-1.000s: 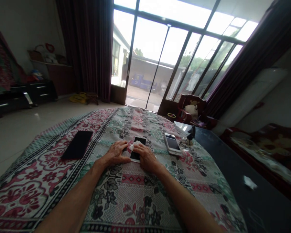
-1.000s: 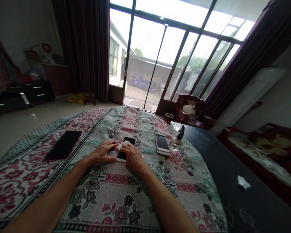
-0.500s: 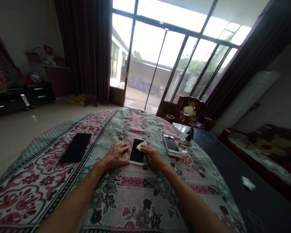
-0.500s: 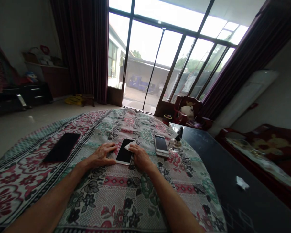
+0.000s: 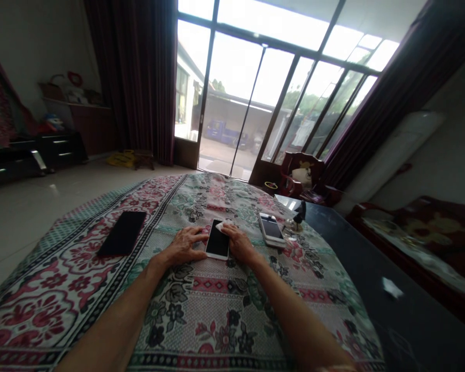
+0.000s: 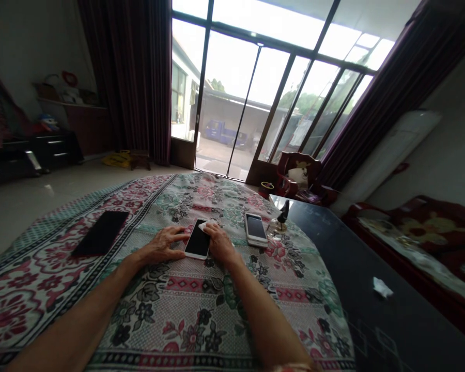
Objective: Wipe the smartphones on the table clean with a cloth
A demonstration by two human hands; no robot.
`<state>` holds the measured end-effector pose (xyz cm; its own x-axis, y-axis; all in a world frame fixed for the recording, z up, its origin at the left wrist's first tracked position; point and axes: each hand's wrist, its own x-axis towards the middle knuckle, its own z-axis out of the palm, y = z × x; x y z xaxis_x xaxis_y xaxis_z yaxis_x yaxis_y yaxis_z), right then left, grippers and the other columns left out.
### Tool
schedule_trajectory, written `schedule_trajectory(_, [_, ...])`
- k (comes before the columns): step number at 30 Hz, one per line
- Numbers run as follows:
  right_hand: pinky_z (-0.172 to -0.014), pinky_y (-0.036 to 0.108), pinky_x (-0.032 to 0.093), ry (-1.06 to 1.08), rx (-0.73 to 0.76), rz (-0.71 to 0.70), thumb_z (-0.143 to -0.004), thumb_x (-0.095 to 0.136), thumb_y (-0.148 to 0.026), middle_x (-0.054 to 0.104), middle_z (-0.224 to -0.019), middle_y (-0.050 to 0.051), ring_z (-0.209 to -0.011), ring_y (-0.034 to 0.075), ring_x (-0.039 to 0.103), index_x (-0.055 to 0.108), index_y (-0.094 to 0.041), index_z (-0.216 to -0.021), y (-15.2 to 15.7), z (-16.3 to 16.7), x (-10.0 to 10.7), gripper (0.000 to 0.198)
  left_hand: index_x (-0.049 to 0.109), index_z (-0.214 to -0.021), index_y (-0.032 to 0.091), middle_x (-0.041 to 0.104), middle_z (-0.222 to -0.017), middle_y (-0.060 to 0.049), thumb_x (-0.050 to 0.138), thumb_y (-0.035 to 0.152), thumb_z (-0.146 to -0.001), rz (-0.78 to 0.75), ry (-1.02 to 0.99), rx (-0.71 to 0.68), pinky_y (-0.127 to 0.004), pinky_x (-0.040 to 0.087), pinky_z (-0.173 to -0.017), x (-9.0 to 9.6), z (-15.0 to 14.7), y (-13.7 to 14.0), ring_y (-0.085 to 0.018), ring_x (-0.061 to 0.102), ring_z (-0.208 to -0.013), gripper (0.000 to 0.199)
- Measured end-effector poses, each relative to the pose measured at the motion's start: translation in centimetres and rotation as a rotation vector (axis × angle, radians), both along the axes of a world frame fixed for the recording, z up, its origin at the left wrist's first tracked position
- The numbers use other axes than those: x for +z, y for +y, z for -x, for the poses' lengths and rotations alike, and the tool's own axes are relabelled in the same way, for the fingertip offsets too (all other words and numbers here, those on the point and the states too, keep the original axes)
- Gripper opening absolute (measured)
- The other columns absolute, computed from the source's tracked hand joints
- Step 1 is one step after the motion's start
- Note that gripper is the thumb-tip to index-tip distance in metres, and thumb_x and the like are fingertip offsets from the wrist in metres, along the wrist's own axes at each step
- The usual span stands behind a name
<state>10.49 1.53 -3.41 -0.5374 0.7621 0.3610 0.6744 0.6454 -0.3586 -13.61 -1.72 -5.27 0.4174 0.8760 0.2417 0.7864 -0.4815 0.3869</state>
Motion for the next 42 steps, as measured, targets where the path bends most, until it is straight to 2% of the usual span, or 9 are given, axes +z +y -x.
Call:
schedule_trajectory(5, [-0.112,0.043,0.037,0.012,0.051,-0.002,-0.083,0.038,-0.001,0.058,-0.136,0.01,-0.133,0.022,0.046,0.064,-0.018,-0.125,-3.7,-0.5,-0.2,0.053,0.063,-0.127,0.031,0.05,-0.145,-0.007,0.071,0.049,-0.076,0.015,0.008,0.012,-0.045,0.031,-0.111,0.2,0.0,-0.2,-0.032,0.042,-0.133,0.055])
schedule_trajectory(9, [-0.113,0.042,0.036,0.004,0.048,0.007,-0.082,0.04,-0.001,0.057,-0.138,0.01,-0.134,0.022,0.045,0.064,-0.016,-0.126,-5.8,-0.4,-0.1,0.052,0.063,-0.127,0.03,0.05,-0.145,-0.007,0.07,0.049,-0.077,0.018,0.015,0.014,-0.046,0.03,-0.112,-0.1,0.0,-0.1,-0.032,0.041,-0.134,0.054])
schedule_trajectory(15, [-0.114,0.04,0.035,0.01,0.06,0.001,-0.082,0.041,0.0,0.058,-0.137,0.007,-0.133,0.02,0.045,0.064,-0.021,-0.125,-8.0,-0.2,-0.3,0.054,0.065,-0.124,0.029,0.053,-0.143,-0.006,0.07,0.05,-0.076,-0.014,-0.033,0.011,-0.044,0.032,-0.112,-0.6,0.2,0.2,-0.03,0.044,-0.133,0.053])
schedule_trajectory(24, [-0.114,0.04,0.034,0.028,0.022,-0.018,-0.083,0.043,-0.001,0.058,-0.137,0.005,-0.134,0.021,0.044,0.064,-0.02,-0.124,-8.4,-0.2,-1.3,0.05,0.07,-0.118,0.025,0.058,-0.138,-0.008,0.072,0.048,-0.074,-0.042,-0.093,-0.019,-0.042,0.035,-0.11,-0.5,0.3,0.2,-0.028,0.05,-0.128,0.05])
schedule_trajectory(31, [-0.113,0.041,0.034,0.02,0.011,-0.017,-0.083,0.044,-0.001,0.058,-0.137,0.006,-0.135,0.021,0.043,0.064,-0.021,-0.125,-7.9,0.0,-1.6,0.05,0.072,-0.112,0.025,0.062,-0.133,-0.006,0.074,0.048,-0.072,-0.038,-0.116,-0.026,-0.039,0.038,-0.109,0.1,0.0,0.0,-0.026,0.052,-0.126,0.047])
schedule_trajectory(36, [-0.113,0.04,0.034,0.006,0.047,-0.043,-0.083,0.045,-0.003,0.059,-0.135,0.006,-0.134,0.021,0.044,0.065,-0.02,-0.122,-8.8,0.0,-1.0,0.047,0.071,-0.114,0.025,0.061,-0.134,-0.007,0.074,0.048,-0.072,-0.043,-0.111,-0.01,-0.041,0.039,-0.108,0.0,0.1,-0.1,-0.027,0.053,-0.125,0.048])
schedule_trajectory(42, [-0.111,0.038,0.035,0.003,0.148,-0.072,-0.088,0.045,-0.008,0.06,-0.133,0.005,-0.131,0.021,0.046,0.064,-0.02,-0.12,-9.1,0.1,-0.2,0.039,0.069,-0.118,0.024,0.059,-0.137,-0.009,0.074,0.043,-0.073,-0.061,-0.09,-0.001,-0.047,0.034,-0.111,-1.0,0.4,0.1,-0.029,0.047,-0.131,0.049])
